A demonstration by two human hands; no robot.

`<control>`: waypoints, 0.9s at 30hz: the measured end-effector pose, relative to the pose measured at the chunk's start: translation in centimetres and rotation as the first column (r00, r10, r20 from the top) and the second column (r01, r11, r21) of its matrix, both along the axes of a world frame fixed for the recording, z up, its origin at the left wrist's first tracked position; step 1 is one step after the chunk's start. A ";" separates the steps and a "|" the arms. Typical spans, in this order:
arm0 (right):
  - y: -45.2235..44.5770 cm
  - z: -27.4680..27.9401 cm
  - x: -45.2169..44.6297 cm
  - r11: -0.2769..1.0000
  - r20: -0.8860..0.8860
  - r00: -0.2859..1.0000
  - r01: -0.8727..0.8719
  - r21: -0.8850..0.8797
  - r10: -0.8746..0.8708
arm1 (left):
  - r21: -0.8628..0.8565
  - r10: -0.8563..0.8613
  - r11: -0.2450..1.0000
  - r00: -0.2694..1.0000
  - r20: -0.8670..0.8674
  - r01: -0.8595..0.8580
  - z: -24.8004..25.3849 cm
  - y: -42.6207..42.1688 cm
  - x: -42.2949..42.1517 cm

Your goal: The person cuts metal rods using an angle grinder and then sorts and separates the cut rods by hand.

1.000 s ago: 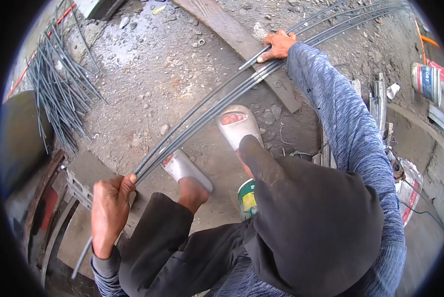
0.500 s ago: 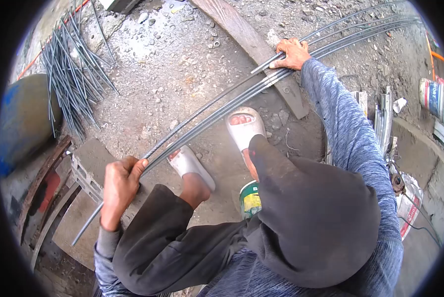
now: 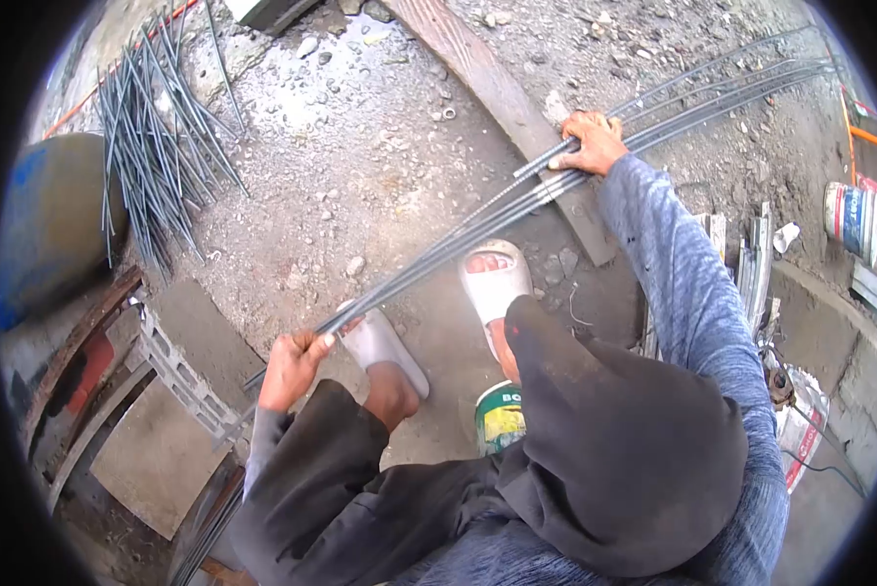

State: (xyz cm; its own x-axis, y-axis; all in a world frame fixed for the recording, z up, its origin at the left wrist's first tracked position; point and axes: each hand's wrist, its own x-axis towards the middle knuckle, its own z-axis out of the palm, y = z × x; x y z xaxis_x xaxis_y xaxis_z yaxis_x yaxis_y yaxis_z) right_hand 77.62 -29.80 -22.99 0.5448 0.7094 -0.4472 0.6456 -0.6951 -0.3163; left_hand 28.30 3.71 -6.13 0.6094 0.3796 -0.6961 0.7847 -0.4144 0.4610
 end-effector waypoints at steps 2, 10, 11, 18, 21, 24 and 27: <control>0.2 0.4 0.1 1.000 0.018 1.000 -0.016 -0.003 0.017 | 0.050 0.001 0.999 0.998 -0.069 0.003 7.5 -1.0 5.0; 0.0 0.2 0.2 0.998 0.009 0.999 -0.053 -0.038 0.053 | 0.448 -0.271 0.854 0.961 -0.051 0.265 11.7 1.3 10.9; 0.1 0.4 0.1 0.998 0.005 0.999 -0.045 -0.049 0.045 | 0.363 -0.182 0.909 0.979 -0.091 0.202 9.1 1.9 9.0; -1.7 -0.8 -0.3 0.999 0.083 0.996 -0.046 0.013 0.044 | -0.355 0.342 0.857 0.928 -0.149 -0.373 -4.5 -1.7 -9.5; -0.5 -0.6 0.0 0.995 0.131 0.989 -0.072 0.074 0.062 | -0.370 0.557 0.757 0.828 -0.067 -0.539 -1.6 -4.0 -10.1; -1.2 -1.4 0.6 0.998 0.079 0.995 -0.063 0.001 0.063 | -0.345 0.696 0.670 0.718 -0.014 -0.657 -0.8 -3.1 -7.6; -1.2 -0.8 0.4 0.997 0.024 0.999 -0.027 0.075 0.026 | -0.097 0.696 0.711 0.676 0.243 -0.696 -5.3 0.7 -5.3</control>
State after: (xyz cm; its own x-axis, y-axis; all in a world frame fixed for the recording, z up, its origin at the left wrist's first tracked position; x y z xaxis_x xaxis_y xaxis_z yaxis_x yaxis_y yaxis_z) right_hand 78.04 -31.04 -23.75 0.5350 0.7549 -0.3792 0.6713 -0.6524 -0.3518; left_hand 22.97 4.42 -11.46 0.3147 0.7658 -0.5608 0.7087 0.2035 0.6756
